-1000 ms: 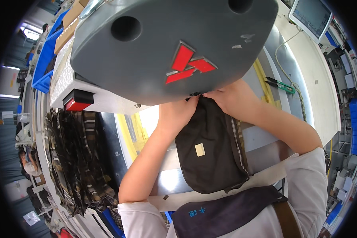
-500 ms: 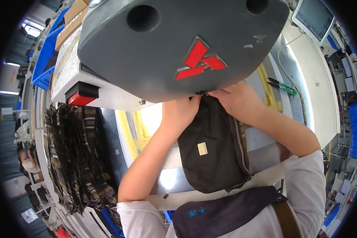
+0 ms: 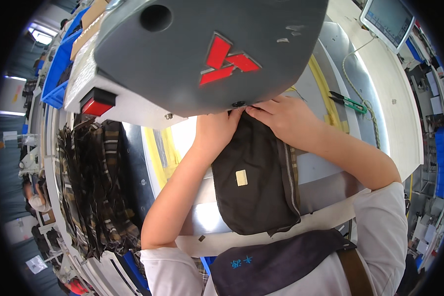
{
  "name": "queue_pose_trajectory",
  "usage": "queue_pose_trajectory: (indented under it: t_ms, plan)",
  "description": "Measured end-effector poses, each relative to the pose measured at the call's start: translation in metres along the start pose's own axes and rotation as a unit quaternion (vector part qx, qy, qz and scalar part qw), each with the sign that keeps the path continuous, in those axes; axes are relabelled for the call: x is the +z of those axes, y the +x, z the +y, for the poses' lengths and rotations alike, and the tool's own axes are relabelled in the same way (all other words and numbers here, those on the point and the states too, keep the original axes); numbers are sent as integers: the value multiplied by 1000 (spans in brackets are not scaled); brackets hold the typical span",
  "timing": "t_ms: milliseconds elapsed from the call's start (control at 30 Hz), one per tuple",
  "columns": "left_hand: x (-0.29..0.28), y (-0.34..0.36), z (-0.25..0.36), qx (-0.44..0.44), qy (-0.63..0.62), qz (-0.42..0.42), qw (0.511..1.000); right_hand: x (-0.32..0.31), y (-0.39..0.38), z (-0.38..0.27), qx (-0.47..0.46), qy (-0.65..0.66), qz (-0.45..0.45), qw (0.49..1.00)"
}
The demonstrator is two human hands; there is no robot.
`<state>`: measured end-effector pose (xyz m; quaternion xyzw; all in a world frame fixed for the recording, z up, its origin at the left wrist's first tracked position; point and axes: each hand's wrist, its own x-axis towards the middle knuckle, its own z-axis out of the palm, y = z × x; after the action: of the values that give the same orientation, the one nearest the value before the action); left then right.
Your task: The person aligns the zipper of a dark-colored bag under a sewing machine and sews along the edge. They repeat this process for multiple bags, handling each one individually and placing finished items aside.
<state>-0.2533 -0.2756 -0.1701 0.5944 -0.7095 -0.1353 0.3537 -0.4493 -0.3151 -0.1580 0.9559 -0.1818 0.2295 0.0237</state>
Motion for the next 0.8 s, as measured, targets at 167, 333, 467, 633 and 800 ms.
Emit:
queue_pose_trajectory:
  t_ms: [167,333,467,633,800]
  plan:
    - [-17,-28,35,65,176,7,982,0,-5,2,28,15,5,999]
    - [-14,-28,23,131,83,-57,986,3,-4,-1,86,74,29,993]
    - [-20,-24,24,120,76,-74,987,-1,0,-5,251,149,43,955]
    - [-21,-25,17,125,71,-92,985,-4,10,5,376,261,-31,889]
    - [-23,-25,16,140,67,-88,984,4,7,12,409,280,-57,867]
